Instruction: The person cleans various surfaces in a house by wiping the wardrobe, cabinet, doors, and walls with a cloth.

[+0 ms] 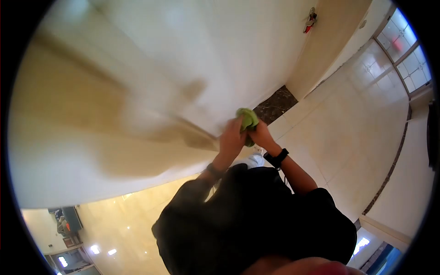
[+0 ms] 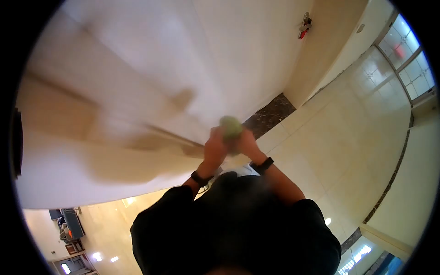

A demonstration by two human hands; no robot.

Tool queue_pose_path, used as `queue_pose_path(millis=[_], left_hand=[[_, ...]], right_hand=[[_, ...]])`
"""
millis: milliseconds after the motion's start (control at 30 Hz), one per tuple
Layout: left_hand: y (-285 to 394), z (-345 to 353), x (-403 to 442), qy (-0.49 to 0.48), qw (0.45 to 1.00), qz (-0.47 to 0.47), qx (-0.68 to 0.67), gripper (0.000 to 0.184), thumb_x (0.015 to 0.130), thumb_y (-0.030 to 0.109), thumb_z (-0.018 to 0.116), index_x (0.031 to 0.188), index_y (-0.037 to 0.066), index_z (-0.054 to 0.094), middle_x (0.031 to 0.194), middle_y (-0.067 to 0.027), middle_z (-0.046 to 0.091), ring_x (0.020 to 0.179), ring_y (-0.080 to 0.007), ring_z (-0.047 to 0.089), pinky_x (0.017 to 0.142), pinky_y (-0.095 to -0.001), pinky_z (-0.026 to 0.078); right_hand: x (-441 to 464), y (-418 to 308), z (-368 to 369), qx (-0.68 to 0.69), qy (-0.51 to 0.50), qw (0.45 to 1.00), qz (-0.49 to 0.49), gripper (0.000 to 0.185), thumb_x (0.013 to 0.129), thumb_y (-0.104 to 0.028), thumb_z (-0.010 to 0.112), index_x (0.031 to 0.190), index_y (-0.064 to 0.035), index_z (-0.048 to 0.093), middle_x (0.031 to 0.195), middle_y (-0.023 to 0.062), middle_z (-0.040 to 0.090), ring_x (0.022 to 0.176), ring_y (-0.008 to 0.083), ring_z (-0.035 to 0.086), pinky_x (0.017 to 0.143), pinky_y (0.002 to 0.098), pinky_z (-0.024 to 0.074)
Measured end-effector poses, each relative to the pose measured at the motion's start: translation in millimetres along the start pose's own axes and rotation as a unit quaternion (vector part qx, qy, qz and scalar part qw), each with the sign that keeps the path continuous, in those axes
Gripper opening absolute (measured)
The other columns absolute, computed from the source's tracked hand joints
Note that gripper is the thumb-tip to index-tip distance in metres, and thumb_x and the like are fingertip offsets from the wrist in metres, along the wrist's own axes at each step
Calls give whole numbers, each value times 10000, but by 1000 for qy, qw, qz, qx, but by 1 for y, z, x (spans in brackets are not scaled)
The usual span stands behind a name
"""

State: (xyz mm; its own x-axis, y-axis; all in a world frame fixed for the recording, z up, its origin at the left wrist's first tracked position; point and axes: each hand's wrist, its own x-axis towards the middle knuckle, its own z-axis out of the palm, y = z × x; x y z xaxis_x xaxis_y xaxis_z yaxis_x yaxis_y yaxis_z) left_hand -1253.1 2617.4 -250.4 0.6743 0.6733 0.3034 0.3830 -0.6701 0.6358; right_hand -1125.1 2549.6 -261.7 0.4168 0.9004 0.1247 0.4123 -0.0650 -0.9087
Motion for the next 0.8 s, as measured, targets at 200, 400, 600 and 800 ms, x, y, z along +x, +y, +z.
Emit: queue_pose_path(millis=[200,400,600,800], left_hand=[[56,64,147,21,981,104,-162,499,813,57,623,1290,85,479,1141,-177,534,956,-398,584,757,-441,507],[82,48,211,154,958,122,-209,493,806,20,624,1277,50,482,1152,-180,532,965,-383,584,781,-414,511],[23,0,230,356,904,-35,-236,485,792,-39,626,1254,5,485,1161,-153,492,1065,-298,519,860,-357,481],[-12,-57,249,554,791,-48,-253,496,768,-104,582,1242,-8,469,1146,-91,439,1058,-234,501,895,-355,455]], right_hand=[[57,15,-101,42,203,976,67,430,832,-5,575,1255,2,499,1140,217,606,1007,345,614,847,393,487],[129,-12,-134,-30,249,965,-73,450,812,-4,617,1244,46,499,1062,215,572,938,382,587,798,407,493],[213,-53,-81,-48,83,973,-208,555,774,-37,674,1297,-7,488,1109,199,522,945,388,578,767,409,505],[268,-123,-26,10,-26,960,-277,642,766,-82,701,1360,-145,467,1140,196,517,955,411,577,763,428,506]])
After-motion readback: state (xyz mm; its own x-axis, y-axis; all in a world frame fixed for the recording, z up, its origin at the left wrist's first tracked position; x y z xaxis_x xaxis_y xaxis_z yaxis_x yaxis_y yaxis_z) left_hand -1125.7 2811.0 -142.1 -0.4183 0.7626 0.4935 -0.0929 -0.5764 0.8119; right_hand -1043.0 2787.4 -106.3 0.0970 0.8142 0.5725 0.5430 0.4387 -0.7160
